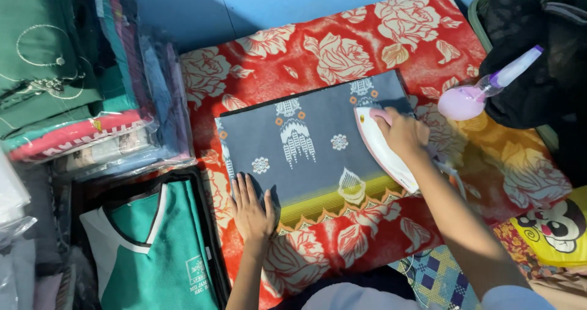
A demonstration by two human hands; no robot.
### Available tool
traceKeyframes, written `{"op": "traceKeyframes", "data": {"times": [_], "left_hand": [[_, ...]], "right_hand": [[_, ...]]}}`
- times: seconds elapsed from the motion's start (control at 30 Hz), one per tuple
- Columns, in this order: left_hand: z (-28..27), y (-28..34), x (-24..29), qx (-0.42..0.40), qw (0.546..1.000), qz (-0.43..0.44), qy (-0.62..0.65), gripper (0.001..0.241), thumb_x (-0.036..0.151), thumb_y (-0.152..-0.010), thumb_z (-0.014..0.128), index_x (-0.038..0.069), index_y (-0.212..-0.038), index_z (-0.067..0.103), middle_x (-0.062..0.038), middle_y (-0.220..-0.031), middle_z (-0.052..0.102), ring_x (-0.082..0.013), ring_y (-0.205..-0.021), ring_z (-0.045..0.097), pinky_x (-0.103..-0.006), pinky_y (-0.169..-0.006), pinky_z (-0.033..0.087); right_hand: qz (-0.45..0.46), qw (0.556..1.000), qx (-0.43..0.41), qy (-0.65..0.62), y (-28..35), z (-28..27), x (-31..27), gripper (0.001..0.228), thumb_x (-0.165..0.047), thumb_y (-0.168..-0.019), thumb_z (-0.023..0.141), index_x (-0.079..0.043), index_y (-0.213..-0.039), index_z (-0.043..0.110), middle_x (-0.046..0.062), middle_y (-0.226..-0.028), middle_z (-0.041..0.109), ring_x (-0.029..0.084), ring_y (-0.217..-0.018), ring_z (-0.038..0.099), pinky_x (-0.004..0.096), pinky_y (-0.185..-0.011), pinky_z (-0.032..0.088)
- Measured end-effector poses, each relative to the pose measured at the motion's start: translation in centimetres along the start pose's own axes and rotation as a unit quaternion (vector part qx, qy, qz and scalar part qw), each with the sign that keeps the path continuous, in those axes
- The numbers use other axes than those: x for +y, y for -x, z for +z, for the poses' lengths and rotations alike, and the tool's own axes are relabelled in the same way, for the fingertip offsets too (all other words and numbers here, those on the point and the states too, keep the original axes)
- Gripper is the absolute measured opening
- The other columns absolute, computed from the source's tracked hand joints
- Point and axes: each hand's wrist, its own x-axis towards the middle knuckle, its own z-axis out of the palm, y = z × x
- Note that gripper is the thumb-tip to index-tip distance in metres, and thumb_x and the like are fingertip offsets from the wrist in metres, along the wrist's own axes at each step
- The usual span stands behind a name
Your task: The person irons a patterned piece of fabric on a floral-covered surface using a pink iron. They smooth the fabric with their hands, iron different sections, and then fold the fabric into a smaller rectangle.
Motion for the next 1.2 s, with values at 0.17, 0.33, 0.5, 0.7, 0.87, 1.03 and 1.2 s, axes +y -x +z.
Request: {"op": "traceKeyframes", "data": {"times": [0.17, 0.33, 0.5, 0.7, 0.87, 1.03, 1.2], "left_hand": [[-0.4, -0.2, 0.2, -0.011, 1.0, -0.007, -0.013, 0.074, 0.056, -0.102, 0.037, 0.012, -0.161, 0.029, -0.01, -0.17, 0.026, -0.0275, -0.158, 0.021, -0.0508, -0.123, 0.022], [-0.4, -0.2, 0.2, -0.014, 1.0, -0.013, -0.006, 0.075, 0.055, -0.102, 0.037, 0.012, -0.162, 0.028, -0.009, -0.17, 0.025, -0.0272, -0.158, 0.021, -0.0508, -0.124, 0.021], [-0.9, -0.3, 0.5, -0.017, 1.0, -0.017, 0.002, 0.074, 0.054, -0.102, 0.038, 0.013, -0.162, 0.027, -0.009, -0.17, 0.025, -0.0276, -0.157, 0.021, -0.0511, -0.123, 0.022], [-1.0, -0.1, 0.5, -0.016, 1.0, -0.015, -0.013, 0.074, 0.055, -0.102, 0.037, 0.012, -0.161, 0.029, -0.01, -0.17, 0.026, -0.0273, -0.157, 0.021, -0.0509, -0.123, 0.023], [-0.7, 0.0, 0.3, -0.015, 1.0, -0.009, -0.017, 0.074, 0.056, -0.102, 0.036, 0.013, -0.162, 0.028, -0.009, -0.17, 0.025, -0.0268, -0.157, 0.021, -0.0505, -0.122, 0.022], [-0.7, -0.2, 0.3, -0.024, 1.0, -0.014, -0.008, 0.075, 0.056, -0.102, 0.036, 0.013, -0.162, 0.027, -0.009, -0.17, 0.024, -0.0272, -0.158, 0.019, -0.051, -0.123, 0.021], [-1.0, -0.1, 0.3, -0.037, 0.999, -0.018, 0.006, 0.075, 0.056, -0.102, 0.036, 0.013, -0.162, 0.027, -0.009, -0.171, 0.023, -0.0274, -0.158, 0.018, -0.0515, -0.123, 0.021]], "right_hand": [[-0.078, 0.996, -0.006, -0.049, -0.7, 1.2, -1.5, 0.048, -0.055, -0.092, 0.059, -0.037, -0.136, 0.067, 0.003, -0.122, 0.076, 0.036, -0.11, 0.072, 0.05, -0.095, 0.052], [-0.089, 0.993, 0.062, -0.039, -5.9, 3.0, -3.2, 0.037, -0.058, -0.09, 0.059, -0.046, -0.124, 0.071, -0.007, -0.11, 0.077, 0.03, -0.1, 0.074, 0.045, -0.085, 0.056], [-0.227, 0.972, 0.05, -0.02, -6.4, 2.0, -7.9, 0.039, -0.067, -0.077, 0.07, -0.046, -0.108, 0.078, -0.001, -0.088, 0.08, 0.027, -0.085, 0.077, 0.04, -0.071, 0.06], [-0.254, 0.965, 0.059, -0.038, -7.8, 3.9, -13.8, 0.047, -0.071, -0.082, 0.065, -0.039, -0.114, 0.078, 0.003, -0.088, 0.08, 0.031, -0.085, 0.076, 0.044, -0.073, 0.059], [-0.116, 0.992, -0.005, -0.058, -9.4, 2.7, -10.5, 0.047, -0.078, -0.082, 0.062, -0.049, -0.116, 0.073, 0.003, -0.094, 0.079, 0.032, -0.099, 0.074, 0.048, -0.081, 0.058], [-0.029, 0.998, 0.056, -0.026, -9.5, 1.2, -2.6, 0.05, -0.077, -0.084, 0.064, -0.042, -0.119, 0.076, 0.005, -0.094, 0.08, 0.034, -0.094, 0.075, 0.045, -0.078, 0.059], [0.042, 0.992, 0.113, -0.029, -9.1, 2.2, 1.5, 0.048, -0.075, -0.085, 0.07, -0.038, -0.115, 0.079, 0.007, -0.091, 0.079, 0.033, -0.091, 0.076, 0.045, -0.076, 0.058]]}}
